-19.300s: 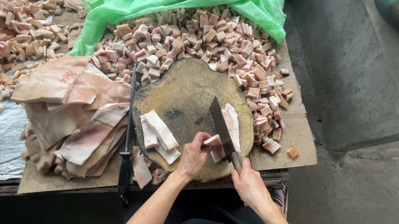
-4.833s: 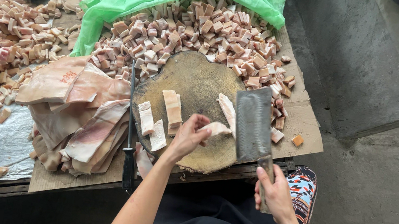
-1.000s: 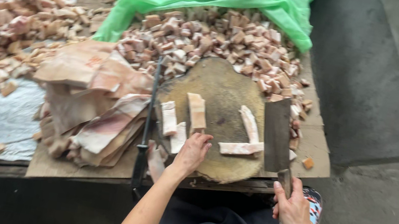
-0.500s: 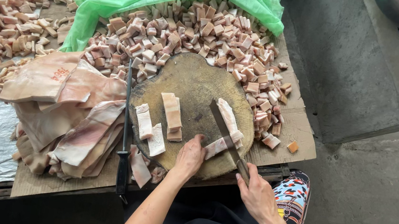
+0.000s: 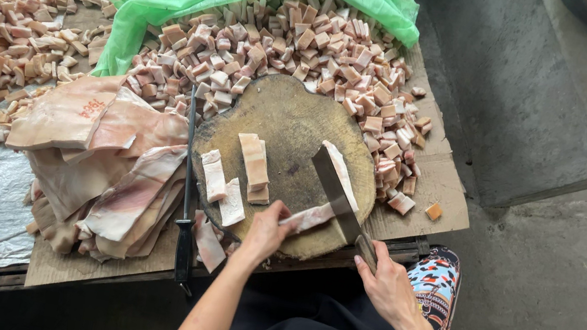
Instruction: The person uses a cleaver to cut large sheets of pork belly into small cubes on a wooden cutting board. The cut pieces are pushed aside to form a growing pile. The person repeatedly picks up new sheets, slices them into strips, and dices them into cubes.
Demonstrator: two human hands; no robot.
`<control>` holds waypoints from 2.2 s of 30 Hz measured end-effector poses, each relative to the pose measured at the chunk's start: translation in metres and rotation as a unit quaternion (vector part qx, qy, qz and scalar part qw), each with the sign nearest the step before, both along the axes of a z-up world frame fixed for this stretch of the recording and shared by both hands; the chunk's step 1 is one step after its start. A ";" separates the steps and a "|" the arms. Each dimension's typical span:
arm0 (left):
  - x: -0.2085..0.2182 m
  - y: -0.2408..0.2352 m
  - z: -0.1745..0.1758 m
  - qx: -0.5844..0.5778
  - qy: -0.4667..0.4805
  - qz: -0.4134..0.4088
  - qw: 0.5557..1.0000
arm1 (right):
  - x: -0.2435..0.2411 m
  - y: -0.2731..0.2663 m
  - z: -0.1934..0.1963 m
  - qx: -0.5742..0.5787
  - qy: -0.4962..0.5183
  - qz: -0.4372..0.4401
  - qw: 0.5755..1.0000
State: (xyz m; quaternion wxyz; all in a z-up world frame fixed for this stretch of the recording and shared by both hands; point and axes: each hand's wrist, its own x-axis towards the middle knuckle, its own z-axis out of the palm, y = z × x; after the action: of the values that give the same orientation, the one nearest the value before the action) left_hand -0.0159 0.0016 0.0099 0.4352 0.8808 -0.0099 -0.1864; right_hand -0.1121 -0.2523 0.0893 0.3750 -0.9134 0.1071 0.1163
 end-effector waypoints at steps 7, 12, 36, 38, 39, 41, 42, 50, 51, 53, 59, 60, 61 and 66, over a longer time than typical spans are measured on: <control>-0.001 0.009 0.010 -0.016 0.024 0.067 0.997 | 0.015 0.014 0.047 0.057 -0.069 -0.010 0.996; -0.002 0.010 0.013 -0.028 0.015 0.067 0.997 | 0.016 0.017 0.044 0.073 -0.099 -0.009 0.992; -0.014 0.021 0.008 -0.007 -0.052 0.057 0.997 | 0.079 0.031 -0.018 -0.003 -0.005 0.080 0.997; -0.011 0.023 0.008 -0.010 -0.048 0.074 0.996 | 0.070 0.030 -0.006 0.019 0.052 0.039 0.998; -0.009 0.021 0.008 -0.011 -0.054 0.071 0.996 | 0.064 0.029 0.003 0.030 0.082 0.018 0.996; -0.006 0.013 0.004 -0.007 -0.049 0.068 0.996 | 0.058 0.025 0.022 0.020 0.032 0.033 0.999; -0.002 0.008 0.002 -0.002 -0.038 0.068 0.997 | 0.054 0.024 0.031 0.015 0.008 0.039 0.999; 0.011 0.000 -0.006 -0.011 -0.036 0.066 0.997 | 0.021 0.029 0.032 0.041 -0.050 0.029 0.998; 0.011 0.000 -0.007 -0.015 -0.052 0.063 0.997 | 0.019 0.030 0.023 0.022 -0.033 0.042 0.998; 0.013 0.002 -0.009 -0.014 -0.068 0.060 0.996 | 0.016 0.029 0.008 -0.052 -0.026 0.085 0.995; 0.007 0.011 -0.008 -0.006 -0.074 0.065 0.995 | 0.030 0.013 0.017 0.022 0.106 0.038 0.993; 0.003 0.010 -0.007 -0.018 -0.073 0.065 0.995 | 0.028 0.015 0.025 0.054 0.167 0.004 0.984; 0.007 0.008 -0.005 -0.032 -0.079 0.066 0.994 | 0.030 0.016 0.033 0.049 0.116 0.011 0.992; 0.012 -0.012 -0.002 -0.069 -0.011 0.088 0.994 | 0.019 0.019 0.049 0.093 -0.098 -0.011 0.991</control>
State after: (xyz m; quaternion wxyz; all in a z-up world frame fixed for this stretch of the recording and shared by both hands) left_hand -0.0037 -0.0103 0.0079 0.5092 0.8483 0.0500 -0.1365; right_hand -0.0927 -0.2334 0.1387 0.4684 -0.8803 0.0681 0.0312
